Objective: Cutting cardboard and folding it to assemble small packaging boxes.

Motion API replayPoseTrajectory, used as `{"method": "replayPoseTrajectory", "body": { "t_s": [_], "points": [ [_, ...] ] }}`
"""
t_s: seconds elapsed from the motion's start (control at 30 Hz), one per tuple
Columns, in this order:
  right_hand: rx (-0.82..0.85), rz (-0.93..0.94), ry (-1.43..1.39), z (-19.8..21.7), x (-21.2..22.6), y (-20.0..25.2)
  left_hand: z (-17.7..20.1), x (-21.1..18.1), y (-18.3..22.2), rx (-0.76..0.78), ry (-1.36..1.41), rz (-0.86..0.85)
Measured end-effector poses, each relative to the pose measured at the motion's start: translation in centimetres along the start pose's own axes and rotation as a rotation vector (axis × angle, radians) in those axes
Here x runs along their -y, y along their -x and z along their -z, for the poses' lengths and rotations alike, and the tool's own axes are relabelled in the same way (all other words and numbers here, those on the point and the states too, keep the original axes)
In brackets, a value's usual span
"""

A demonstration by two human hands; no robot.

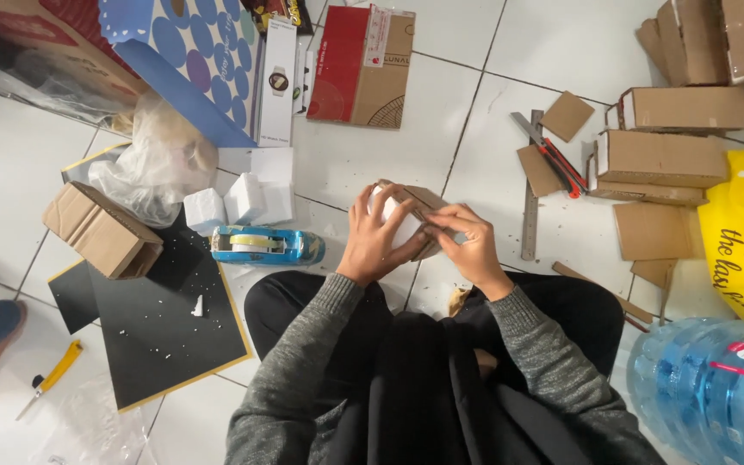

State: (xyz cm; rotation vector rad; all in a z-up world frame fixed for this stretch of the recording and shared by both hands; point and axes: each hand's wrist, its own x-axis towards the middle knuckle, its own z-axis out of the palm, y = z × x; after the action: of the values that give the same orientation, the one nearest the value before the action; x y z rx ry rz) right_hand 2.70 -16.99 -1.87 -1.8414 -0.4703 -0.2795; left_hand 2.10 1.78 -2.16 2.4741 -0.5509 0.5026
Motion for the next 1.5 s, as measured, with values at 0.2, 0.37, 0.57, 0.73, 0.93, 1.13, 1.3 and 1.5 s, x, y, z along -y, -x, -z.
{"method": "replayPoseTrajectory", "body": {
  "t_s": [0.2,0.37,0.57,0.73,0.93,1.13,1.3,1.5],
  "points": [
    [0.247,0.003,-0.012,0.1,3.3,-2.5,-2.0,-1.0,3.6,-0.257,0.173,0.248],
    [0.277,0.019,-0.021,-0.8,2.4,-1.9,-1.5,-2.6,4.5,-0.301,0.357,0.396],
    [0.222,0.054,0.027,-2.5,0.2,-0.3,-1.3,-3.2,4.7,-0.338,0.525,0.488],
    [0.160,0.099,0.165,-4.7,-2.3,0.5,-2.7,-2.6,4.0,-0.410,0.736,0.609],
    [0.183,0.089,0.349,-7.5,-4.8,0.1,-3.3,-1.0,4.1,-0.427,0.886,0.750],
    [0.444,0.206,0.519,-10.5,-8.9,1.7,-6.9,2.2,9.4,-0.268,0.775,0.971],
    [0.512,0.200,0.546,-9.7,-10.2,0.7,-5.6,3.5,9.1,-0.041,0.670,0.988],
    [0.640,0.208,0.516,-10.0,-9.3,0.5,-5.9,2.4,10.2,-0.217,0.987,1.220]
  ]
}}
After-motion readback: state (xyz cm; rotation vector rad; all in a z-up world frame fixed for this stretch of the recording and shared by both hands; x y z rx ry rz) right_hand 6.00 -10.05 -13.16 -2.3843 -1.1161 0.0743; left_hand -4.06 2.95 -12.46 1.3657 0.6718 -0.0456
